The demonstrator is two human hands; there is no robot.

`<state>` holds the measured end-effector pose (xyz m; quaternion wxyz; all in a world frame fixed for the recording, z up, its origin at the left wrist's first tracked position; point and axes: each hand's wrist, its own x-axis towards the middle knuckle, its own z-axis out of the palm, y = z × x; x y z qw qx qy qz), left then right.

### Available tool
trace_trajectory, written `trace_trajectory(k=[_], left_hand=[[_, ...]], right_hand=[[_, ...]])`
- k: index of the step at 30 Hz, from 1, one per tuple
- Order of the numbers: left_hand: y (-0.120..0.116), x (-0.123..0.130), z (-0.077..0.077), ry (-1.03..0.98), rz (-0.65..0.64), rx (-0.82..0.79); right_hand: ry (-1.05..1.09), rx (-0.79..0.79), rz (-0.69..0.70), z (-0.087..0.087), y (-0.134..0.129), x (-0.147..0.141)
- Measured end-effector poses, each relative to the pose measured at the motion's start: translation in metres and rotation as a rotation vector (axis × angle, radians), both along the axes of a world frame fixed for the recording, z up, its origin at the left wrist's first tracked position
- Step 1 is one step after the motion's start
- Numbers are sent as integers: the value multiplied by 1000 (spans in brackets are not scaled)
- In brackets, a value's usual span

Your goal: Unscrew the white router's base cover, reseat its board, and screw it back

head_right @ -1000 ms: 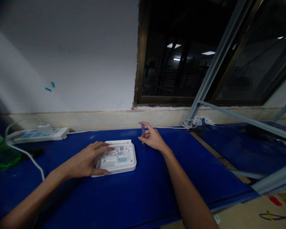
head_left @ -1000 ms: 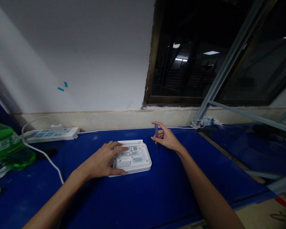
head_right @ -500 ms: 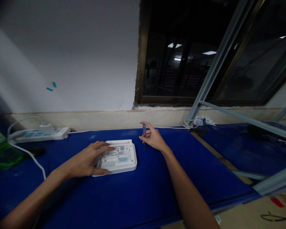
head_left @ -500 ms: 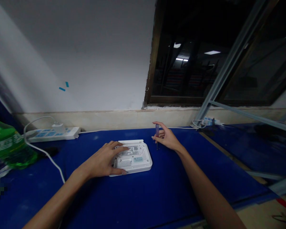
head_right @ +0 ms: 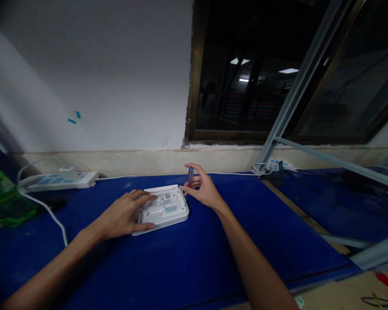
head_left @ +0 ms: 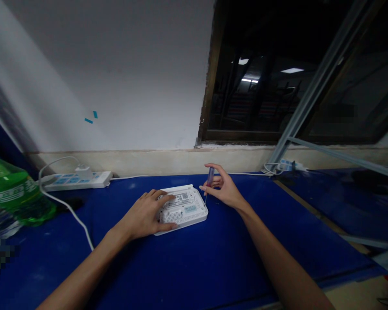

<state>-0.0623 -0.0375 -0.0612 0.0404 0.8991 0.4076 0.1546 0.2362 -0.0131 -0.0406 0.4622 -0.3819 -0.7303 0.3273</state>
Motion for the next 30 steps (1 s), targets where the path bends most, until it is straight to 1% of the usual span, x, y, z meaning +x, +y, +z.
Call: trace_trajectory(k=[7, 13, 15, 17, 19, 21, 23, 25, 27, 30], left_hand=[[0, 0, 1, 30, 5, 5], [1, -1, -2, 23, -6, 22], [1, -1, -4, 14, -11, 26], [1, -1, -4, 7, -15, 27], [1, -1, -4, 1, -19, 23], [1, -1, -4, 2, -20, 16], [1, -1, -3, 9, -19, 11], [0, 0, -3, 19, -19, 13], [0, 0, -3, 27, -21, 15], [0, -1, -4, 31, -25, 19]], right_hand=[[-48, 39, 21, -1, -4, -8], [-183, 86, 110, 2, -9, -12], [-181, 96, 121, 3, -12, -12], [-146, 117, 107, 4, -15, -11], [-140, 172, 46, 4, -18, -9], [-186, 256, -39, 4, -21, -9], [-252, 343, -87, 5, -24, -9], [-296, 399, -81, 8, -27, -11], [-297, 416, -54, 10, -29, -12], [-231, 371, -29, 10, -29, -11]])
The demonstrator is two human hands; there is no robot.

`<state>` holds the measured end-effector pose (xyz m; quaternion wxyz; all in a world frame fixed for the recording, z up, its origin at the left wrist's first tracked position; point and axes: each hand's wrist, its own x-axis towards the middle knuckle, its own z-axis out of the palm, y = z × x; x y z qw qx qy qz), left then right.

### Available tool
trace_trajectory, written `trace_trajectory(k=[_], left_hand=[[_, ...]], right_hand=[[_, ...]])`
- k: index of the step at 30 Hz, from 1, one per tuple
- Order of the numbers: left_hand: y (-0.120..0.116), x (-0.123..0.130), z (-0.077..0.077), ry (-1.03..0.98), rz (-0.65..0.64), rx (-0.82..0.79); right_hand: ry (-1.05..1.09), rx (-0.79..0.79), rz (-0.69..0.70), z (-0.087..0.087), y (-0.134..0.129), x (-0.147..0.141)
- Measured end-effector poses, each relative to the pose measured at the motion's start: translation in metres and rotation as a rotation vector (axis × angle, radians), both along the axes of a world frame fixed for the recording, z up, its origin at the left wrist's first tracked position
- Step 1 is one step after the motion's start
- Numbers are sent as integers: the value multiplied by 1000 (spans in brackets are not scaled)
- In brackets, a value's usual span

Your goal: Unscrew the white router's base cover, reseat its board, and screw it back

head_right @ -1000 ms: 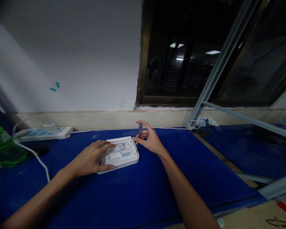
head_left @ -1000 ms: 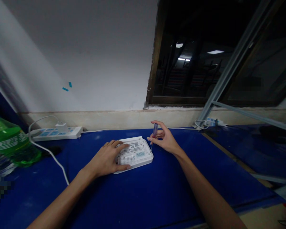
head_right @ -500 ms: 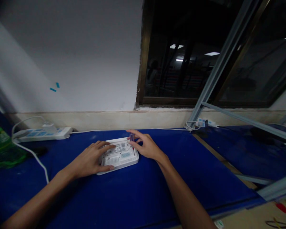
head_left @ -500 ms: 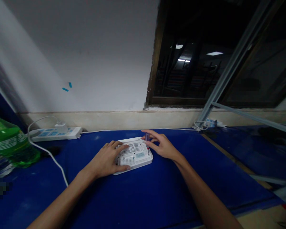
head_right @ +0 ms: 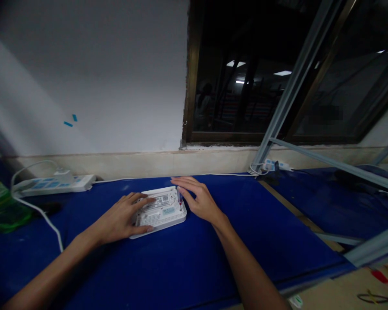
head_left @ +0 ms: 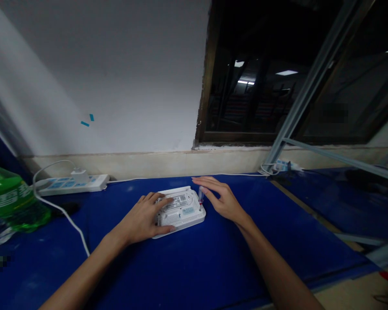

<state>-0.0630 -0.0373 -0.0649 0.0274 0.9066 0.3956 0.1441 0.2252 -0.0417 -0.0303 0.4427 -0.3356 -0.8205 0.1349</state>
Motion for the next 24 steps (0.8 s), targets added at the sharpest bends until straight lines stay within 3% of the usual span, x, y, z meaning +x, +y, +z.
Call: trace_trajectory(k=[3, 6, 13, 18, 24], left_hand=[[0, 0, 0, -8, -5, -2], [0, 0, 1, -4, -4, -14], [1, 1, 0, -1, -1, -14], [1, 1, 0, 5, 0, -17], [0, 0, -2, 2, -1, -5]], right_hand=[[55, -37, -35, -3, 2, 3], [23, 28, -100, -4, 4, 6], [71, -61, 68, -6, 7, 3], [81, 57, -86, -11, 9, 2], [93, -66, 53, -8, 8, 2]])
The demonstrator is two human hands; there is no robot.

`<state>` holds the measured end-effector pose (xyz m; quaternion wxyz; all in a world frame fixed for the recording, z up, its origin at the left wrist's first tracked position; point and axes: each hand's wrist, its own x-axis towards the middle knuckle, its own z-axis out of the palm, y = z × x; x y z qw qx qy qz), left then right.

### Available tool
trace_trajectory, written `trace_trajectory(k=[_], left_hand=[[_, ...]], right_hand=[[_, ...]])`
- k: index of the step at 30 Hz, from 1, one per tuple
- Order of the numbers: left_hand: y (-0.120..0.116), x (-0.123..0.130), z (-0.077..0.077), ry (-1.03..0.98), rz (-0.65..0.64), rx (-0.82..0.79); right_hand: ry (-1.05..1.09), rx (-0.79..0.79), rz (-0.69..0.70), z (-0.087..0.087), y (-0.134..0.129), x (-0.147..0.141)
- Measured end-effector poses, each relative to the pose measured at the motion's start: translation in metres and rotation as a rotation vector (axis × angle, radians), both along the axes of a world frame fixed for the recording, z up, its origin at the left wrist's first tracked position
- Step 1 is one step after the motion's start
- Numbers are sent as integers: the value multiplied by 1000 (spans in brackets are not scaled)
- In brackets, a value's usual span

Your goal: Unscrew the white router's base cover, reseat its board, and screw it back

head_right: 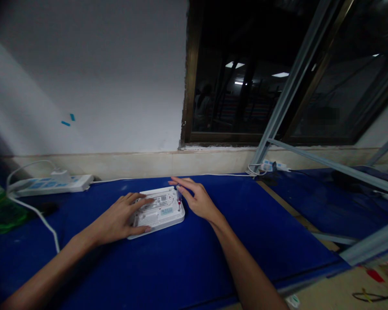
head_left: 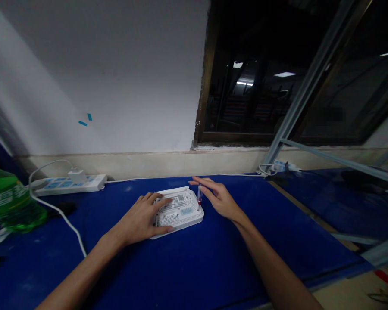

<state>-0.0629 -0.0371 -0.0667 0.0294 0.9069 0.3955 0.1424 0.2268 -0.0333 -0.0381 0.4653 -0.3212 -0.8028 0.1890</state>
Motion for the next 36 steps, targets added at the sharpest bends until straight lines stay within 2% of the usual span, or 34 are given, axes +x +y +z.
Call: trace_trajectory(k=[2, 6, 8, 12, 16, 20, 25, 28, 31, 36], left_hand=[[0, 0, 0, -3, -2, 0], [1, 0, 1, -8, -6, -2], [1, 0, 1, -3, -3, -1], [2, 0, 0, 11, 4, -1], [0, 0, 1, 5, 1, -4], [0, 0, 2, -3, 2, -6], [0, 0, 1, -8, -1, -4], [0, 0, 0, -13, -3, -2], [-2, 0, 1, -13, 6, -15], [-4, 1, 4, -3, 17, -20]], right_hand=[[41, -15, -26, -2, 1, 1], [5, 126, -137, -4, 2, 2], [-63, 165, -127, -1, 0, 2], [-75, 114, -49, 2, -3, -2], [-20, 163, -95, 0, -1, -2], [-86, 219, -133, 1, -1, 0], [-63, 121, -60, 0, -1, -1], [-19, 116, -119, -3, 2, 1], [-49, 182, -189, -3, 3, 3], [-106, 168, -91, 2, -2, 2]])
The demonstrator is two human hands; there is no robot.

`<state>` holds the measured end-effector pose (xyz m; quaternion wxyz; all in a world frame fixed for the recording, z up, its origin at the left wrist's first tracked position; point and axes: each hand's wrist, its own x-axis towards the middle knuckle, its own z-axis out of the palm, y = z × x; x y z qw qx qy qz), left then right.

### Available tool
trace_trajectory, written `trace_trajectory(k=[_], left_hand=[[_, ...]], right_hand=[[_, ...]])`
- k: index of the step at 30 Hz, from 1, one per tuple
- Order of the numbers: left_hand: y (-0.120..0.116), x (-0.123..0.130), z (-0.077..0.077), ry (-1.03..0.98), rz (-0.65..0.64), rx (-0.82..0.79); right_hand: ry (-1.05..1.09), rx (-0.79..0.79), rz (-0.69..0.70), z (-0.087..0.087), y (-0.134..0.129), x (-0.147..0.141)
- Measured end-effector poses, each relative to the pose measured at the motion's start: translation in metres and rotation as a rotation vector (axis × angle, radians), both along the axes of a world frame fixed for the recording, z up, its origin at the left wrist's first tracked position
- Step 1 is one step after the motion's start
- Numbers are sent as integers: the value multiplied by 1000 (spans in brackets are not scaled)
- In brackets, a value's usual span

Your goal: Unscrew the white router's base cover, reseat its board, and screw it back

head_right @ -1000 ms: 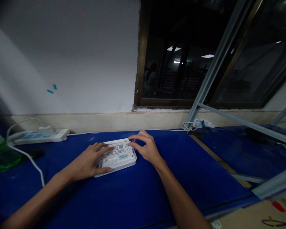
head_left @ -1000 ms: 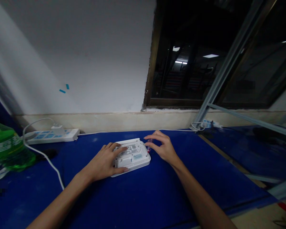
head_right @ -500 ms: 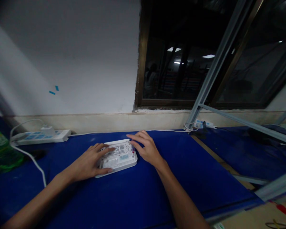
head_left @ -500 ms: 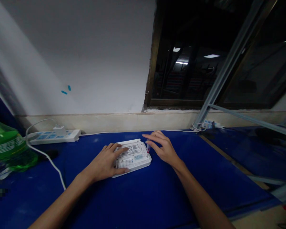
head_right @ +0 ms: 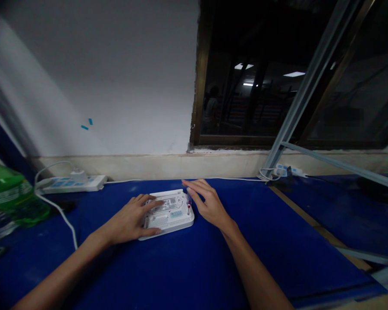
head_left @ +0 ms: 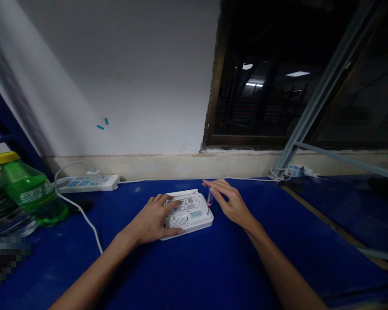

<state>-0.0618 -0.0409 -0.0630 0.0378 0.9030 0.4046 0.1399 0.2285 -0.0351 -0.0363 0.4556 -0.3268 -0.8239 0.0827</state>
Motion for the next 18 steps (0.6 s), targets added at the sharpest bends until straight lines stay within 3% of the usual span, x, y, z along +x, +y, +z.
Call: trace_trajectory(k=[9, 15, 18], left_hand=[[-2, 1, 3, 12, 8, -6], [-2, 2, 4, 12, 8, -18], [-2, 2, 5, 16, 7, -22]], right_hand=[[-19, 99, -113, -2, 5, 5], [-48, -26, -21, 0, 2, 8], [3, -33, -40, 0, 2, 6]])
